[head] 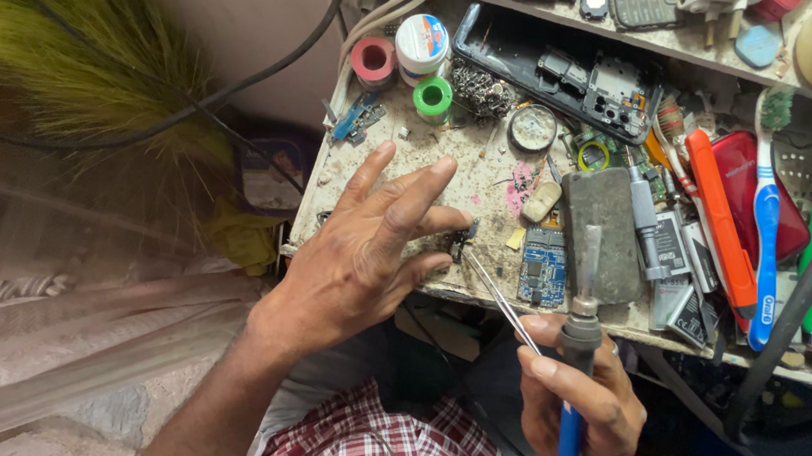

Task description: The person uses a soldering iron and tweezers to work on a small electronic component on a cluttered workbench. They repeatedly apply heat and adjust the component's position while handling solder wire.

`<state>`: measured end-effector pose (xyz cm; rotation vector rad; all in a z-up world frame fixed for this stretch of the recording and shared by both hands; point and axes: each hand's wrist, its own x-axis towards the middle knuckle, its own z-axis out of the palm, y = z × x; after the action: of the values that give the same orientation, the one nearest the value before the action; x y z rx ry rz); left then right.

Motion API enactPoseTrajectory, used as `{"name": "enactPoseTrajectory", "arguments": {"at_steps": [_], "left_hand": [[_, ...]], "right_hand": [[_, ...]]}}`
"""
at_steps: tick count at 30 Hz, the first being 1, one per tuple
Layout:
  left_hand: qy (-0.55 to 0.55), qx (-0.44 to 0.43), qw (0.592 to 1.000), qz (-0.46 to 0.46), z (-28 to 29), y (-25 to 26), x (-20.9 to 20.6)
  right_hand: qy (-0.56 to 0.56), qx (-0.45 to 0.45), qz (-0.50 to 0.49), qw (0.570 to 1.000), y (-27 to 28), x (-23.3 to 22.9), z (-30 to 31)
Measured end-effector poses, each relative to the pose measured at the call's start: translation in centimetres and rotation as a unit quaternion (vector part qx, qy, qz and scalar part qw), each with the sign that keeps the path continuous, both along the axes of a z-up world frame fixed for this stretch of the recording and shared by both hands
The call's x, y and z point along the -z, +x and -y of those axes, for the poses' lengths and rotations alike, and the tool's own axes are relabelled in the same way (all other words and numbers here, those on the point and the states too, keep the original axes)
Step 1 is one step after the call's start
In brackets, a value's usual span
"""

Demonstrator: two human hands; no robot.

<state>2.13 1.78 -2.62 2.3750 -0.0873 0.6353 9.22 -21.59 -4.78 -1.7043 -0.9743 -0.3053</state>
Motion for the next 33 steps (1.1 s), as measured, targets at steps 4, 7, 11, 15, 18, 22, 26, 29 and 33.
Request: {"name": "enactPoseTrajectory", "arguments": {"at_steps": [4, 7, 11, 15, 18, 22, 26, 29, 33], "left_hand": [[-0.004, 0.002, 1.0, 0.004, -0.1, 0.0, 0.1], [-0.01, 0.001, 1.0, 0.009, 0.0, -0.2, 0.3], [-0.028, -0.01, 0.999, 0.038, 0.0, -0.5, 0.4], [0.005, -0.02, 0.998, 0.059, 0.0, -0.7, 0.4], [0.02, -0.024, 0.998, 0.049, 1.2, -0.8, 0.3], [0.012, -0.049, 0.997, 0.051, 2.3, -0.7, 0.2], [0.007, -0.071, 0.995, 0.065, 2.6, -0.2, 0.3], [0.006, -0.072, 0.994, 0.079, 2.7, -0.4, 0.8], [-0.004, -0.073, 0.993, 0.092, 2.6, -0.5, 1.3]], "right_hand": [[-0.005, 0.005, 0.008, 1.0, 0.2, 0.0, 0.1], [0.007, 0.003, -0.004, 1.0, 0.1, 0.0, 0.7], [0.056, 0.002, -0.014, 0.998, 0.0, 0.3, 1.1], [0.082, 0.025, -0.018, 0.996, -0.4, 0.1, 1.7], [0.076, 0.041, 0.019, 0.996, 0.0, -0.3, 2.0], [0.041, 0.051, 0.053, 0.996, 0.1, -1.5, 2.5], [0.021, 0.052, 0.075, 0.996, 0.2, -2.4, 2.6], [0.017, 0.047, 0.083, 0.995, 0.2, -2.4, 2.5], [0.013, 0.032, 0.081, 0.996, 0.4, -1.7, 1.9]]}}
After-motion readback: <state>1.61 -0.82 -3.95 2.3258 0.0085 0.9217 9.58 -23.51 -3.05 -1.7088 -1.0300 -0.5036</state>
